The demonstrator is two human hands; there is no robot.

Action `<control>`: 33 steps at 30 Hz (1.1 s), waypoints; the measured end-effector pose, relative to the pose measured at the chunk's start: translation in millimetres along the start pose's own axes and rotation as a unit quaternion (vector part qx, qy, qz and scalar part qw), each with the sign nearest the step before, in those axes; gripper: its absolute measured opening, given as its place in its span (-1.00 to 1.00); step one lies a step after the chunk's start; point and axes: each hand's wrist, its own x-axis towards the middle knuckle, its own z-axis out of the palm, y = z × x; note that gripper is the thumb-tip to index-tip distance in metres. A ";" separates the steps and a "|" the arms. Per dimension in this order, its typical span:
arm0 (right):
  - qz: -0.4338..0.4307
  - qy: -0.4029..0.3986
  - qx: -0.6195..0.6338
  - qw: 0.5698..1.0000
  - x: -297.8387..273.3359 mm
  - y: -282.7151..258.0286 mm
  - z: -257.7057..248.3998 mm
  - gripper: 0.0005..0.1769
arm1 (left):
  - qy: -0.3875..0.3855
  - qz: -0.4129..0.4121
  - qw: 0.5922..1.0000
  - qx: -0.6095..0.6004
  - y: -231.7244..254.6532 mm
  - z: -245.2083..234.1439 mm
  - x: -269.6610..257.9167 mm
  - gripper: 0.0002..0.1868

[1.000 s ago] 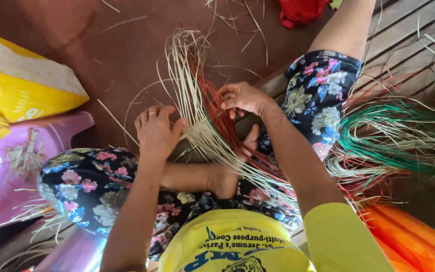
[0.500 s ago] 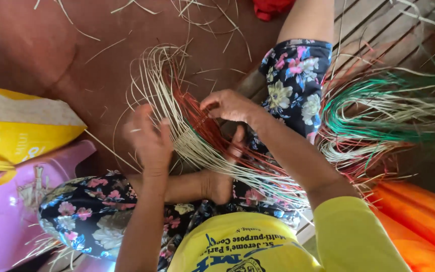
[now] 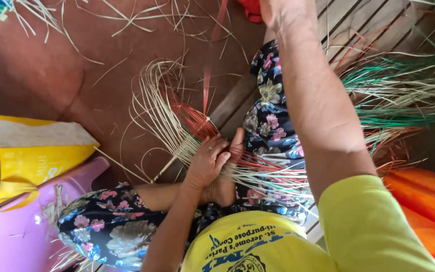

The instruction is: The person is weaving a basket or mat using dried plant fibers, carefully intertwining the strands to build the structure.

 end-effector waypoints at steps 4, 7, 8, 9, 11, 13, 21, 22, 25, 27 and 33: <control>0.080 -0.383 0.128 0.911 62.1 193.4 -12.8 -0.65 | 0.012 -0.053 0.997 -0.051 7.0 -5.7 3.6 -0.59; 0.087 -0.387 -0.381 0.835 -63.1 205.1 35.7 -0.71 | 0.018 -0.017 0.999 -0.047 -29.1 20.4 -9.5 -0.54; 0.090 -0.388 -0.378 0.836 -62.6 216.3 41.6 -0.71 | 0.014 -0.019 0.999 -0.047 -37.8 20.8 -4.9 -0.54; 0.100 -0.351 -0.364 0.857 -69.1 230.9 46.7 -0.74 | 0.011 -0.014 0.999 -0.049 -44.3 22.0 -6.7 -0.56; 0.112 -0.312 -0.349 0.877 -77.6 244.8 52.1 -0.74 | 0.003 -0.008 0.999 -0.051 -45.5 6.8 -1.1 -0.57; 0.150 -0.278 -0.285 0.905 -78.3 240.7 52.1 -0.77 | 0.053 -0.044 0.991 -0.117 -33.9 -26.6 17.2 -0.76; 0.203 -0.204 -0.195 0.938 -75.8 241.7 39.7 -0.79 | -0.047 -0.004 0.957 0.287 -120.2 -26.2 89.4 -0.77; 0.202 -0.198 -0.171 0.944 -78.6 231.3 36.6 -0.80 | -0.112 -0.001 0.943 0.312 -130.6 -21.9 90.3 -0.76; 0.189 -0.229 -0.218 0.930 -80.7 227.6 41.1 -0.82 | -0.072 0.022 0.965 0.252 -106.7 -49.6 90.1 -0.79; 0.178 -0.241 -0.233 0.925 -78.0 236.4 44.6 -0.81 | -0.077 0.031 0.965 0.249 -86.5 -60.7 89.8 -0.81; 0.228 -0.247 -0.134 0.932 -87.9 207.2 34.7 -0.77 | -0.142 -0.020 0.929 0.342 -98.5 -45.4 102.6 -0.67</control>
